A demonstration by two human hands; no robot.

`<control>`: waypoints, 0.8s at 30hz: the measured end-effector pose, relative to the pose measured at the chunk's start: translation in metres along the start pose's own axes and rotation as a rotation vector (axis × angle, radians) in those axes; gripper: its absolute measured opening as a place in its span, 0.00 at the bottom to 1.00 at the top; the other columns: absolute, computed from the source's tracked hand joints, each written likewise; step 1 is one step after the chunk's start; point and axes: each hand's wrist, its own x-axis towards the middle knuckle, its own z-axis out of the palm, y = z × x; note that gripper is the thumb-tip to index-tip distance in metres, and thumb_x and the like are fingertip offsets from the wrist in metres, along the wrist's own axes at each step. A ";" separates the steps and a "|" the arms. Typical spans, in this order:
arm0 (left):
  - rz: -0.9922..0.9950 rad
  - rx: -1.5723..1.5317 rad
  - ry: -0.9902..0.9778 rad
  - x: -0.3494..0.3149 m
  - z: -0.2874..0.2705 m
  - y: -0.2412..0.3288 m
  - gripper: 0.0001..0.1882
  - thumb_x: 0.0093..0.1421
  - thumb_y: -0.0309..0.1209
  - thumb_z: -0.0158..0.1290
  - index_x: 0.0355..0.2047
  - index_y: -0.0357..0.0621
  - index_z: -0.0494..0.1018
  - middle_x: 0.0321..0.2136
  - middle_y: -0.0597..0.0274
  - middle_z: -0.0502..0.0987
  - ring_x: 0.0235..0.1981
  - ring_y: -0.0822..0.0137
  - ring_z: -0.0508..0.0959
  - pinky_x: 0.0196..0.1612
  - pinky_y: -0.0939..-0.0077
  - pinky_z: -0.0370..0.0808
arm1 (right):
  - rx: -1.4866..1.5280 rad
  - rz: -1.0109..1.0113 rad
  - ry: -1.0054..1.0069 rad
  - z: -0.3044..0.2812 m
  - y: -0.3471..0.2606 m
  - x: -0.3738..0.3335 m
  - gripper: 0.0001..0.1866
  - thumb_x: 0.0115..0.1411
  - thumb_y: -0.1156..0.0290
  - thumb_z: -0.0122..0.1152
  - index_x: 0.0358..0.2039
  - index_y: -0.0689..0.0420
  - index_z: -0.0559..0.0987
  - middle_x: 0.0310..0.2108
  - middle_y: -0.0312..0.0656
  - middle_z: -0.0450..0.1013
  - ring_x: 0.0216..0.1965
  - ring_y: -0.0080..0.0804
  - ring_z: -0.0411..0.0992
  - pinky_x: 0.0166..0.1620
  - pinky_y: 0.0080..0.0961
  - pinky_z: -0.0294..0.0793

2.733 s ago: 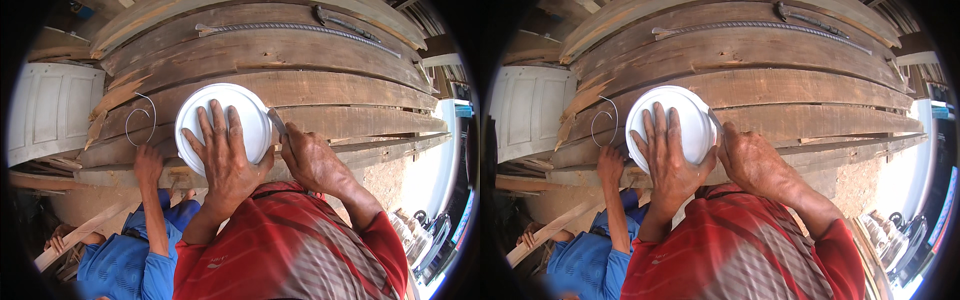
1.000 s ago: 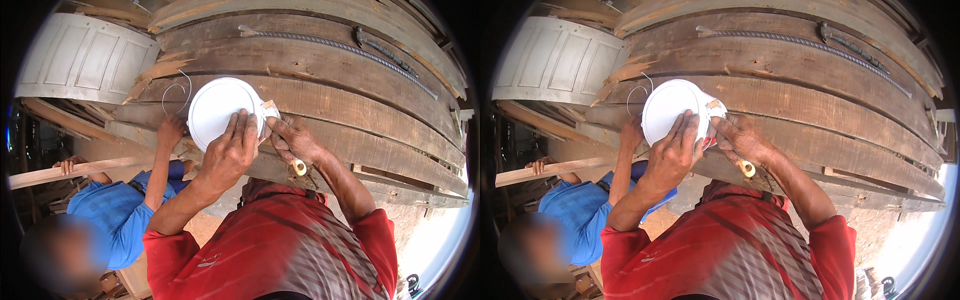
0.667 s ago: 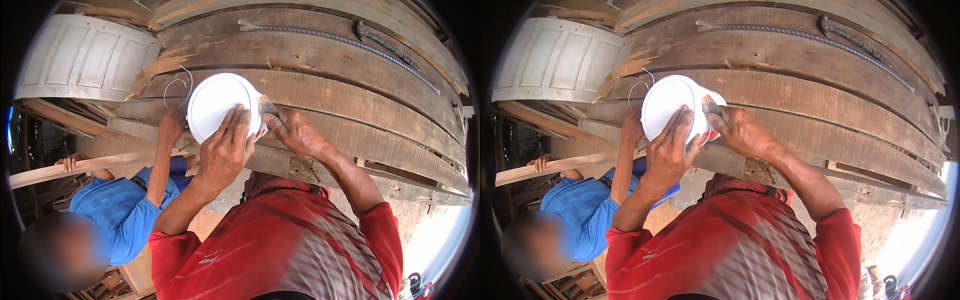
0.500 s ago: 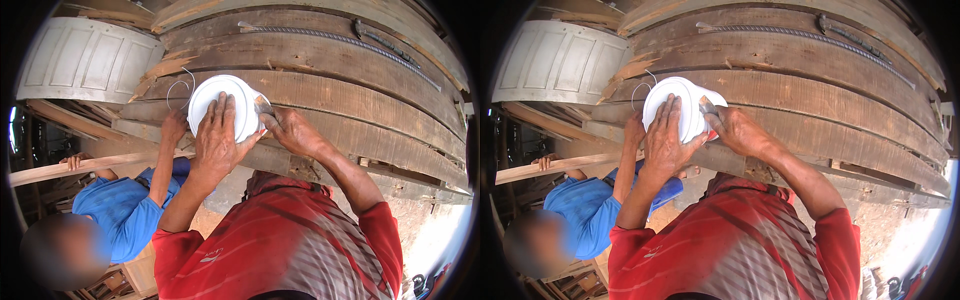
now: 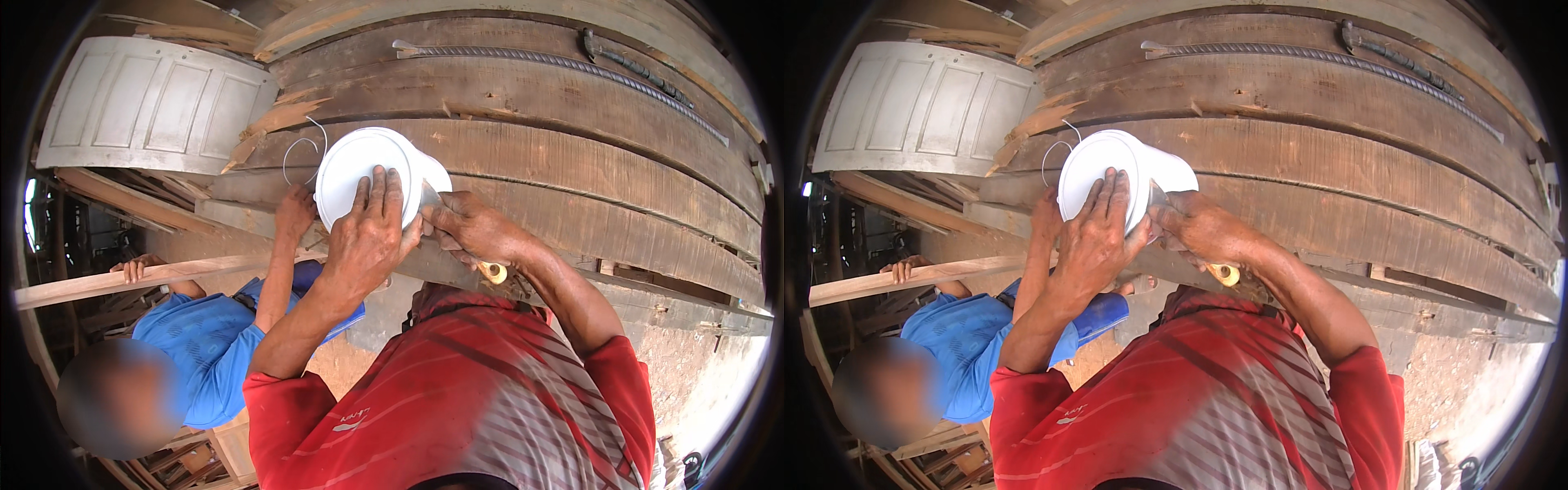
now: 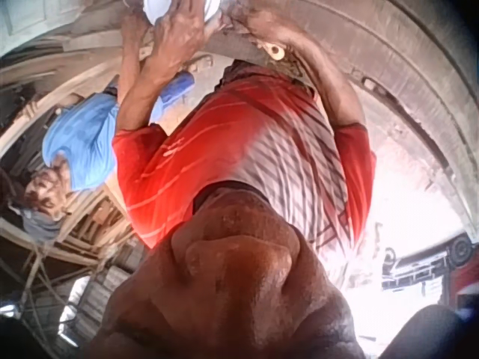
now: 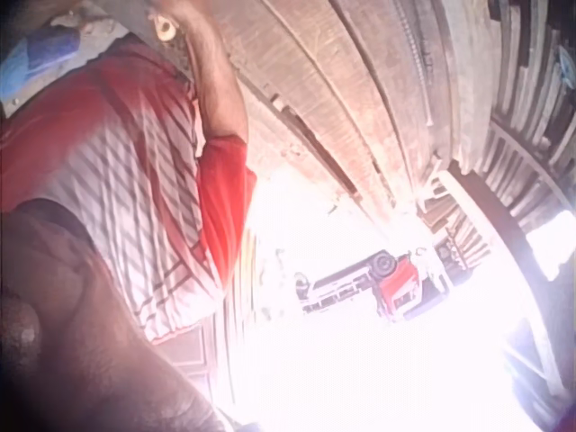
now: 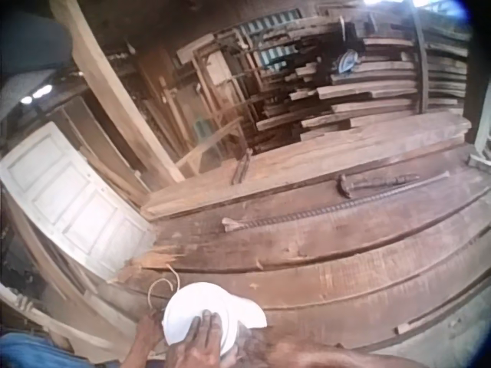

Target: The person walks through a cluttered workshop and uses a putty knife to pry open the lid of a white paint can. They repeatedly work the tool around the rim to loosen the seal and remove the metal handle loop.

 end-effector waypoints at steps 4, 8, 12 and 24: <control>0.030 -0.031 -0.004 -0.002 -0.004 -0.002 0.36 0.61 0.41 0.65 0.58 0.21 0.70 0.53 0.23 0.77 0.52 0.35 0.83 0.41 0.57 0.88 | -0.469 -0.243 0.162 0.001 -0.003 0.002 0.25 0.77 0.54 0.48 0.51 0.68 0.75 0.37 0.61 0.79 0.33 0.54 0.80 0.37 0.47 0.80; 0.055 -0.044 -0.005 0.000 -0.008 -0.007 0.36 0.61 0.41 0.66 0.57 0.21 0.71 0.52 0.26 0.78 0.51 0.41 0.84 0.40 0.60 0.88 | -0.735 -0.289 0.170 -0.002 -0.024 -0.006 0.23 0.76 0.59 0.48 0.48 0.71 0.77 0.39 0.70 0.78 0.41 0.67 0.78 0.49 0.53 0.77; 0.106 -0.047 -0.061 0.003 -0.019 -0.012 0.34 0.60 0.39 0.66 0.57 0.21 0.71 0.51 0.28 0.80 0.50 0.45 0.85 0.40 0.63 0.88 | -0.864 -0.253 0.097 -0.002 -0.038 -0.006 0.21 0.74 0.62 0.50 0.43 0.72 0.78 0.34 0.65 0.80 0.39 0.62 0.80 0.46 0.52 0.79; 0.118 -0.203 -0.224 0.026 -0.055 -0.029 0.27 0.58 0.31 0.63 0.57 0.34 0.75 0.47 0.42 0.84 0.40 0.46 0.86 0.42 0.56 0.84 | -1.150 -0.437 0.147 0.006 -0.032 -0.009 0.09 0.68 0.74 0.52 0.44 0.67 0.74 0.28 0.55 0.80 0.33 0.56 0.82 0.37 0.48 0.82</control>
